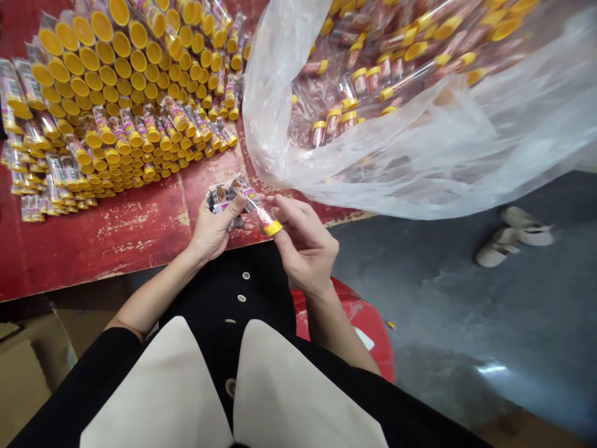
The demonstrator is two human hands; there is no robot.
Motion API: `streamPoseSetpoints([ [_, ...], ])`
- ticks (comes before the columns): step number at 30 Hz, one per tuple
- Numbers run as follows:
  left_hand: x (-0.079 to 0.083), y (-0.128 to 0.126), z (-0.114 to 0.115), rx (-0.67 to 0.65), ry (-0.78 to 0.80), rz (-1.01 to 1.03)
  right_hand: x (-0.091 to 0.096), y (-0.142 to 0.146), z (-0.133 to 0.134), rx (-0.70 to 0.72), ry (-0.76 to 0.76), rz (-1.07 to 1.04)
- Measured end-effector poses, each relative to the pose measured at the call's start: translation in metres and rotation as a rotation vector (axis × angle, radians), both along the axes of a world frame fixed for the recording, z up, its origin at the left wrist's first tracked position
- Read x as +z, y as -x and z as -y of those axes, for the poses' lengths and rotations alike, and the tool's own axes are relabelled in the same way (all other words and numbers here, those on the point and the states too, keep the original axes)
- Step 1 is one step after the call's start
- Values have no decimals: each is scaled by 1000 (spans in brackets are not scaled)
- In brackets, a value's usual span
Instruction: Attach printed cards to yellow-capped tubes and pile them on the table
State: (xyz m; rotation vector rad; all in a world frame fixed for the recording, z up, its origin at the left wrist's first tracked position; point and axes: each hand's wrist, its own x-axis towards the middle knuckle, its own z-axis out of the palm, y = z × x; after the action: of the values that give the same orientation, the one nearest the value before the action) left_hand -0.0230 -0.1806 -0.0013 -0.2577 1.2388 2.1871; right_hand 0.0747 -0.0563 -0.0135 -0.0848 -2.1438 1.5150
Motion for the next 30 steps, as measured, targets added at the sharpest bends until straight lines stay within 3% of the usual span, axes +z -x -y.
streamPoseSetpoints([
  [7, 5, -8, 7, -30, -21, -31, 0, 16, 16, -234, 19, -89],
  [13, 5, -7, 13, -49, 34, -110, -4, 27, 26, -341, -14, -121],
  [23, 0, 14, 22, 152, -65, 8, -9, 62, 40, -352, -12, -121],
  [27, -4, 29, 29, 211, -41, -52, -13, 81, 43, -277, 46, -109],
  [30, -5, 44, 34, 274, -33, -99, -15, 113, 49, -206, 74, -127],
])
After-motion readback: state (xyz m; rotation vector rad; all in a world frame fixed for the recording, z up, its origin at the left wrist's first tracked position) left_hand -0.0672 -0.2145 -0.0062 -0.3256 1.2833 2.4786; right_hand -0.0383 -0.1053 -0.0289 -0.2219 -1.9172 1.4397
